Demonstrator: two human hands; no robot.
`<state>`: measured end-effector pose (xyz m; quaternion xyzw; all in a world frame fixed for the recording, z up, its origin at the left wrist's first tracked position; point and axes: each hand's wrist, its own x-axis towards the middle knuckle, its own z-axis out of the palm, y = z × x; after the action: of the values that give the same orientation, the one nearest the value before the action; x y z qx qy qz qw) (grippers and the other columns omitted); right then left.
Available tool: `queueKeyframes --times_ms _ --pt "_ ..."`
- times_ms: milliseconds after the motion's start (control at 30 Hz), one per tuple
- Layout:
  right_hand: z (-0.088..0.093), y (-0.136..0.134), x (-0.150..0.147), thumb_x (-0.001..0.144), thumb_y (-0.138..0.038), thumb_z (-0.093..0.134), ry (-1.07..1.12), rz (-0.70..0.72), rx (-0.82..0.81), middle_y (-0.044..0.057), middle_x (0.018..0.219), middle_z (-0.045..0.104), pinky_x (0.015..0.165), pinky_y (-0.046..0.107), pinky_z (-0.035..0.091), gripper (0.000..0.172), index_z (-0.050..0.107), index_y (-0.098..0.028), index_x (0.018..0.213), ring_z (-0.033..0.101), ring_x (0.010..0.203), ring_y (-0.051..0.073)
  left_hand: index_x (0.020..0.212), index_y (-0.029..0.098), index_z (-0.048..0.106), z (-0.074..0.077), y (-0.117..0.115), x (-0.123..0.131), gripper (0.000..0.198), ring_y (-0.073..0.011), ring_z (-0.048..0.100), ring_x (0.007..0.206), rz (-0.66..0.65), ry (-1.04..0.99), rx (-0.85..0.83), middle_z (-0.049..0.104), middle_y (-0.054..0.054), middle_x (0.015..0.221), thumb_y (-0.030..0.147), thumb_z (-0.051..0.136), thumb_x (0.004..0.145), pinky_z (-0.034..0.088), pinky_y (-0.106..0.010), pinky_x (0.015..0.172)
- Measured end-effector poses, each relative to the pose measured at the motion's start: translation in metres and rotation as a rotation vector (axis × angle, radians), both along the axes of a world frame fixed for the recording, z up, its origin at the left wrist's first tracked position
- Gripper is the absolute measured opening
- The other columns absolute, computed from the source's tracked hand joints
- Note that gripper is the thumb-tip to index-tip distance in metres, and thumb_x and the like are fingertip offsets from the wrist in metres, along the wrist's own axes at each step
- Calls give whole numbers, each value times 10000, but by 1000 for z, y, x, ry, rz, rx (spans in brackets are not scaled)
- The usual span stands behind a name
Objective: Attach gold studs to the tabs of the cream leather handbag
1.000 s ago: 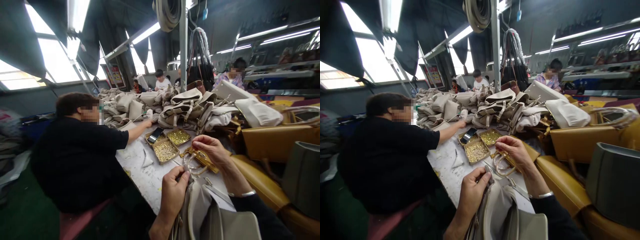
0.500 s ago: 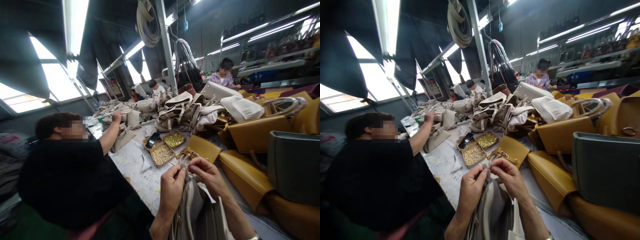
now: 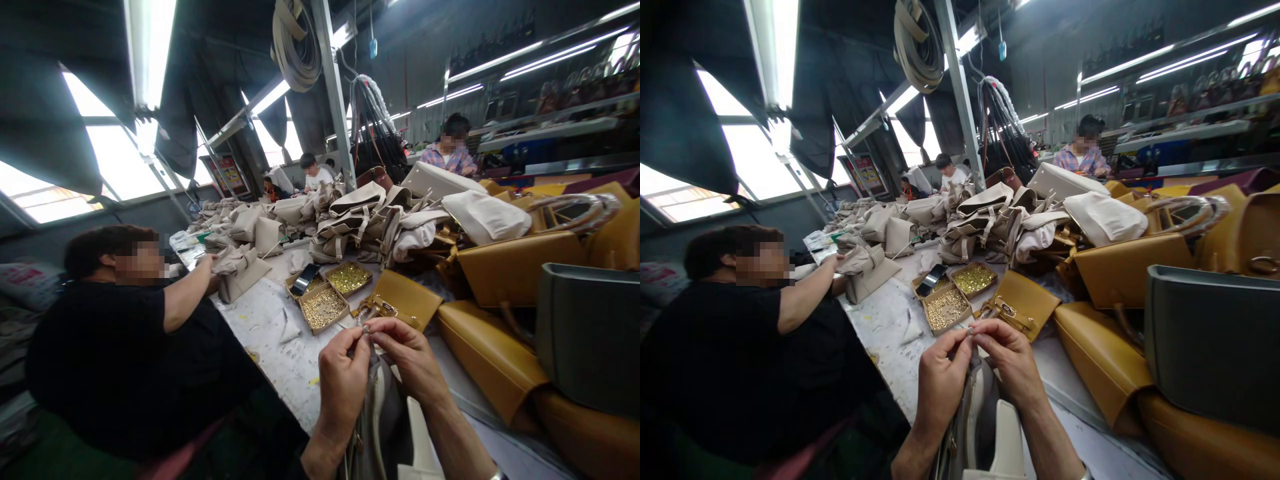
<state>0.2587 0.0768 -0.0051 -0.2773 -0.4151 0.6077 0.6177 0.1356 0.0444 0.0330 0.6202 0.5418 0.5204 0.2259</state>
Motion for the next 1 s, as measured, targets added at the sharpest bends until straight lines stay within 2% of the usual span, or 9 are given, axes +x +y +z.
queueKeyframes --times_ms 133,300,533,1000 --pt "-6 0 1 748 -394 874 0 -7 -37 21 916 760 782 284 526 180 801 -260 843 662 846 190 968 196 790 -3 0 -1 193 -210 731 871 26 48 45 793 -61 941 204 603 918 559 -300 817" --pt "-8 1 1 758 -376 871 6 -12 10 7 923 751 872 268 495 153 803 -263 835 656 911 180 966 194 778 -6 -1 -3 192 -200 725 870 20 89 57 785 -53 933 186 589 930 550 -291 810" --pt "-8 1 1 784 -367 853 1 10 21 3 914 735 872 261 473 142 799 -255 852 642 900 174 982 200 774 -12 1 -4 198 -201 726 872 26 115 89 782 -48 940 186 581 939 555 -306 811" --pt "-11 2 1 780 -367 855 -9 17 3 8 913 721 872 275 462 165 782 -235 847 626 900 181 1011 208 772 -12 0 -5 201 -205 731 889 20 152 116 784 -45 954 176 584 947 571 -317 817"
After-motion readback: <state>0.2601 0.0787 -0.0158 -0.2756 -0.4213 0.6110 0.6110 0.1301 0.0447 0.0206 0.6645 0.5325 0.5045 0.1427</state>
